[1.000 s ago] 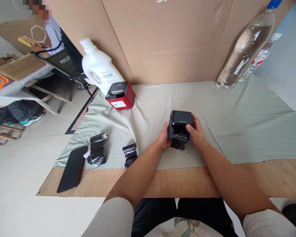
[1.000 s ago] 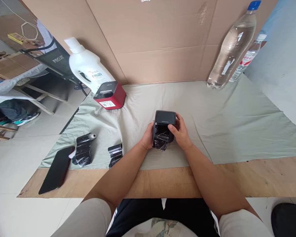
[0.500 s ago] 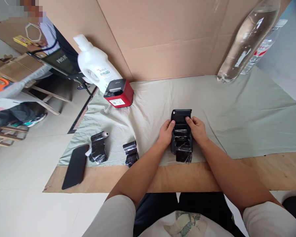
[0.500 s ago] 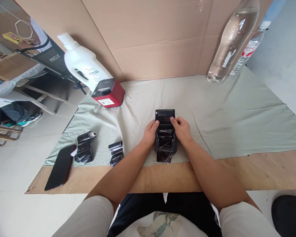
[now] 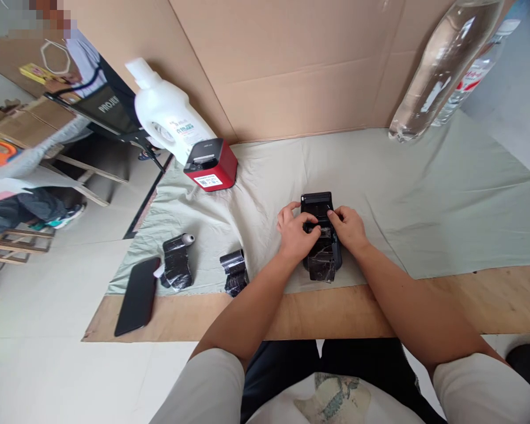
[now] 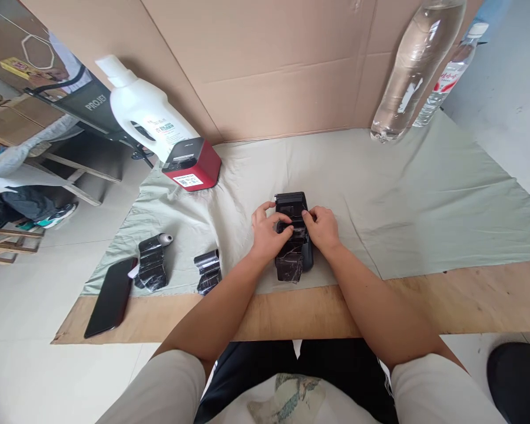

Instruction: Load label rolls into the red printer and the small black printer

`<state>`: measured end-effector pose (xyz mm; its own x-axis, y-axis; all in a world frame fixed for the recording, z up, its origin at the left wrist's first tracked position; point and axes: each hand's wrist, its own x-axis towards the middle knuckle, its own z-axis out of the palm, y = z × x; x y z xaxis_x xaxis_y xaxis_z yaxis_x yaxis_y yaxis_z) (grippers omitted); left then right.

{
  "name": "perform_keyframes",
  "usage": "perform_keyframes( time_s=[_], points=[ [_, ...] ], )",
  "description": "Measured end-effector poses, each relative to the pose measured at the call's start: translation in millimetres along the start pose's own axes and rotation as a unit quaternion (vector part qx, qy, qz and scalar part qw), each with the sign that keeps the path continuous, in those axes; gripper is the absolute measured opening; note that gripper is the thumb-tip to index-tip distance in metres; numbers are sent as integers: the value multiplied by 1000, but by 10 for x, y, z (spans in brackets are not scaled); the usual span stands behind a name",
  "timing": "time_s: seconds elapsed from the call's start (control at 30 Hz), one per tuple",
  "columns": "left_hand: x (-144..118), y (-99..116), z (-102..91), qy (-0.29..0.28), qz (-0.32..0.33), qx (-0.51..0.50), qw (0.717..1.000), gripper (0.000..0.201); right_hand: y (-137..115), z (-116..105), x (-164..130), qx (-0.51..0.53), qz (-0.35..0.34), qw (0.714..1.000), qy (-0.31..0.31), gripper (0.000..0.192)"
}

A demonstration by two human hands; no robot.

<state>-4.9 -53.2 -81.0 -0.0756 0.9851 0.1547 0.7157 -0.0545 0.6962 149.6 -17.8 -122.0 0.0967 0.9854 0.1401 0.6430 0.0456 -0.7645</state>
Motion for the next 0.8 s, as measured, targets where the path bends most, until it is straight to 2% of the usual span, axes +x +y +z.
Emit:
perform_keyframes(
  time_s=[0.13, 0.27, 0.4, 0.53, 0.67, 0.8],
  points=[
    [31, 54, -94, -162, -19, 69, 984, 30, -11, -3, 2, -1, 3, 1000, -5, 31],
    [70, 109, -184, -223, -20, 117, 968, 36, -21, -5, 5, -4, 9, 1000, -10, 30],
    [89, 152, -213, -243, -14, 148, 959, 39, -24, -3, 2, -11, 10, 1000, -6, 30],
    [114, 133, -196, -243, -10, 131, 961, 39, -4, 11, 1, -10, -6, 1000, 4, 30],
    [134, 70, -153, -219, -16, 69, 973, 34, 20, 29, 1, -8, -14, 1000, 13, 31],
    [125, 4, -100, -171, -7, 12, 985, 30, 24, 32, 1, -3, -20, 1000, 20, 32]
  ],
)
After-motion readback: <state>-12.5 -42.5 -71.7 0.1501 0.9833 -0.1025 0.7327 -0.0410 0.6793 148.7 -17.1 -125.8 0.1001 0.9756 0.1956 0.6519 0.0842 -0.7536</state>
